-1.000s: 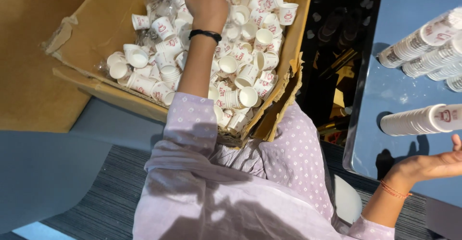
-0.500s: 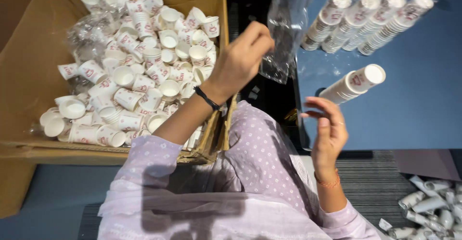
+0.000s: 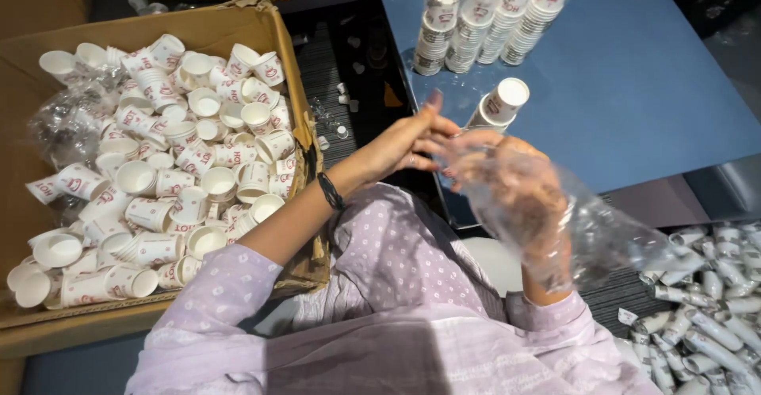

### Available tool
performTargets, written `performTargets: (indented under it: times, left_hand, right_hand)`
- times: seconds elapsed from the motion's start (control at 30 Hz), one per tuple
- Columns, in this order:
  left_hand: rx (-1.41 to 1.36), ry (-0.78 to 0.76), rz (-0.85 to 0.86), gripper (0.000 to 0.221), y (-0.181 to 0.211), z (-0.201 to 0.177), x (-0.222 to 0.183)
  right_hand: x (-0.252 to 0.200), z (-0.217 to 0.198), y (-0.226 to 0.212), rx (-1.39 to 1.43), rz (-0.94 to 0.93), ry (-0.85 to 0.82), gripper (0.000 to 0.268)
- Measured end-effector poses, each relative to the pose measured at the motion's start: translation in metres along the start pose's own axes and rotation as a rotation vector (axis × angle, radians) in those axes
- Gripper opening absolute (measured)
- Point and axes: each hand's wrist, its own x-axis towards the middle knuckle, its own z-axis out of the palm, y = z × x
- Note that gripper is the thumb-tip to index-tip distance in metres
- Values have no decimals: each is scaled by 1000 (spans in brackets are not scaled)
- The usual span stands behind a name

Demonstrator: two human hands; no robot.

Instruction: The recorder is stacking paper cups from a box and placing the stacks into plastic sleeves for packaging.

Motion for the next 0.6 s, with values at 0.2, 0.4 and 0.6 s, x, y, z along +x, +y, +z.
performTargets:
  times: [0.2,0.4,0.6]
  left_hand:
    - [14,-230,-363,50,0,22,26]
    - [-101,-107,-28,25,-15,12,59]
    - [-176,135,88,19,-23,18,89]
  right_hand:
    - [-26,-67,-11,-226,347,77,18]
    - [-24,-99,3,-92,71,338,32]
    - [7,-88,9,-322,-44,607,27]
